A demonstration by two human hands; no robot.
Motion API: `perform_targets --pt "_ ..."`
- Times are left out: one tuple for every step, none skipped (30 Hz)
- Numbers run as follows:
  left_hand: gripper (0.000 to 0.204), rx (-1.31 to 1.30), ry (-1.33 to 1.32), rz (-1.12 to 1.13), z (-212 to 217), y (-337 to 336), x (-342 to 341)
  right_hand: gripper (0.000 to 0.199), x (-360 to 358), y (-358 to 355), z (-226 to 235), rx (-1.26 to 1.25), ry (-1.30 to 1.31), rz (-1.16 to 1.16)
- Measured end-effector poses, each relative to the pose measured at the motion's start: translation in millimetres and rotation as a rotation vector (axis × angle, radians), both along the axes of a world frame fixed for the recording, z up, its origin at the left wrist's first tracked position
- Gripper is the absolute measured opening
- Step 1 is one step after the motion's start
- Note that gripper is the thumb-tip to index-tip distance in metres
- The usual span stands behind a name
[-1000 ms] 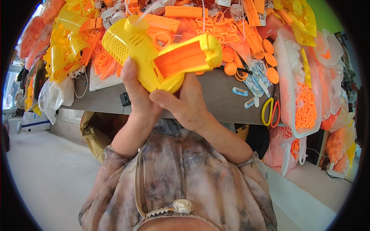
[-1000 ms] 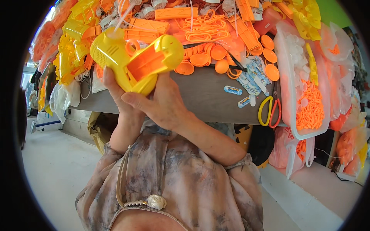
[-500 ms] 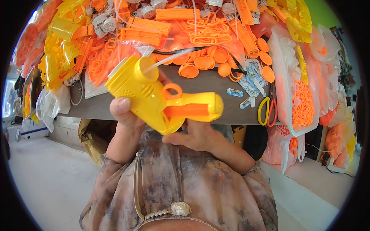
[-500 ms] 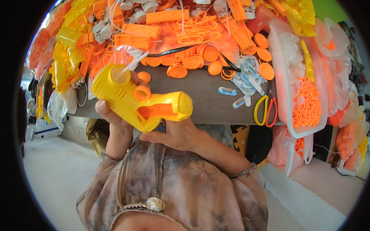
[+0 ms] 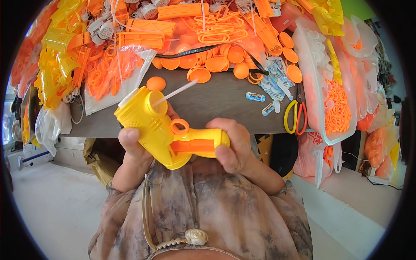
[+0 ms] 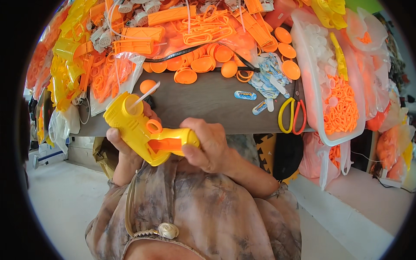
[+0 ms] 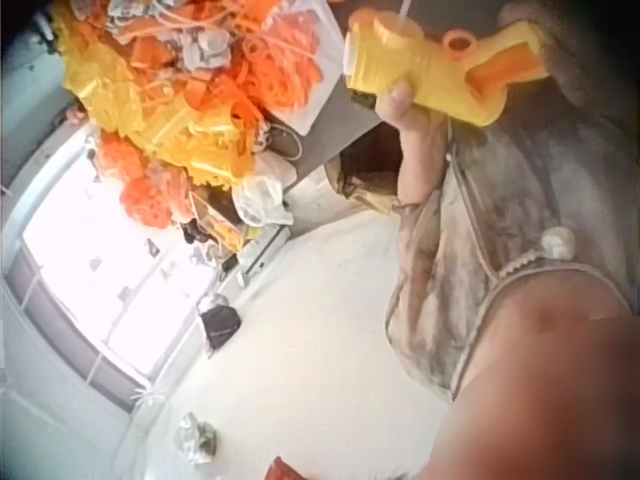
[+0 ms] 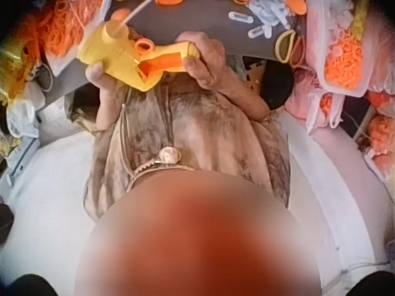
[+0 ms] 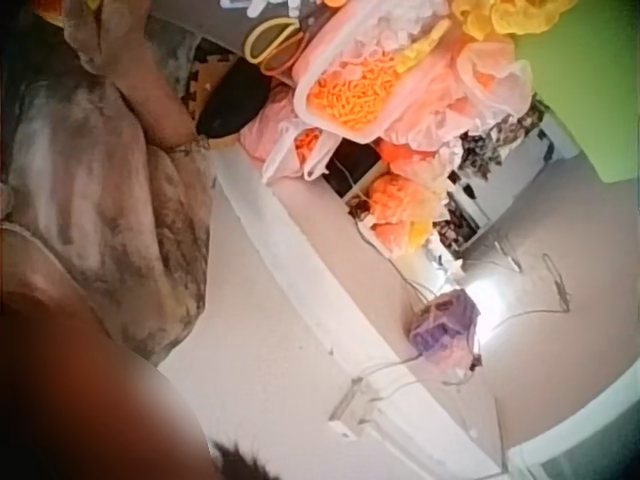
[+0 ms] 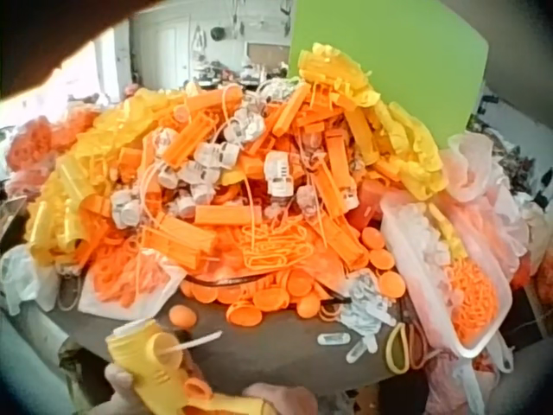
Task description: Assembling a yellow plastic toy dart gun by installing internal mechanisms and fitting the outer casing.
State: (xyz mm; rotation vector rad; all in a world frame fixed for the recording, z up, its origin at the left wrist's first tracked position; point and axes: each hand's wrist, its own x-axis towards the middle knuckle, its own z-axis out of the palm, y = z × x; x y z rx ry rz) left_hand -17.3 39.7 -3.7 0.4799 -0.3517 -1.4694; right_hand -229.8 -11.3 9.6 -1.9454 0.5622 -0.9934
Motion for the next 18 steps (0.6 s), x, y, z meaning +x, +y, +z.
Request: perform_targets --pt "0.083 -0.087 -0.12 0.025 2.0 1.2 -2.0 0.045 -0.8 -1.3 -5.4 0.129 -0.031 0.036" --pt "0.084 -0.174 -0.239 0.047 4.0 2.4 -4.1 0.045 -1.4 -0.6 -10.6 0.129 -0.029 0.034" --pt "0.083 -0.146 -0.288 0.077 9.0 7.7 -5.1 0.047 -1.2 0.3 -15.1 0.215 -0.082 0.048" --pt "0.083 -0.146 -0.286 0.076 7.3 6.6 -3.5 0.049 -1.4 0.8 -17.1 0.3 -0.135 0.06" --pt "0.082 -0.127 -0.268 0.04 4.9 4.2 0.3 0.049 -1.0 -0.1 -16.5 0.301 -0.135 0.063" --pt "0.081 -0.107 -0.249 0.004 2.1 0.2 4.0 0.051 -0.6 -2.0 -14.8 0.34 -0.069 0.079" --pt "0.077 -0.049 -0.213 0.002 -1.7 -8.0 7.8 0.054 -0.4 -4.8 -12.7 0.378 -0.002 0.094" --pt "0.077 -0.048 -0.212 0.002 -4.8 -11.2 12.7 0.054 -0.9 -11.0 -10.7 0.379 -0.001 0.093" --pt "0.075 -0.017 -0.245 0.019 -7.5 -12.2 17.9 0.049 -3.6 -20.0 -8.4 0.407 0.083 0.1" --pt "0.073 0.014 -0.278 0.035 -9.0 -12.3 20.7 0.044 -7.1 -29.9 -5.7 0.434 0.167 0.106" --pt "0.071 0.004 -0.254 0.07 -6.8 -10.9 20.7 0.036 -12.2 -43.0 -1.3 0.359 0.271 -0.047" --pt "0.071 0.004 -0.251 0.071 -3.7 -11.9 19.1 0.031 -18.7 -55.9 2.1 0.278 0.374 -0.208" --pt "0.071 0.026 -0.236 0.102 -0.6 -13.2 17.2 0.031 -22.2 -67.5 0.3 0.278 0.377 -0.206" --pt "0.071 0.048 -0.222 0.13 1.5 -15.0 15.7 0.029 -25.2 -78.9 -2.9 -0.109 0.485 -0.328" --pt "0.071 0.047 -0.221 0.13 0.0 -15.8 15.6 0.03 -25.5 -87.2 -6.4 -0.502 0.58 -0.444" --pt "0.07 0.066 -0.233 0.113 -2.9 -16.4 15.4 0.03 -24.3 -93.6 -9.0 -0.503 0.581 -0.443" --pt "0.069 0.085 -0.245 0.098 -4.6 -16.5 15.3 0.031 -22.7 -99.1 -11.8 -0.559 0.668 -0.438" --pt "0.069 0.086 -0.244 0.1 -4.2 -16.8 14.5 0.031 -21.5 -103.2 -14.8 -0.614 0.755 -0.432"
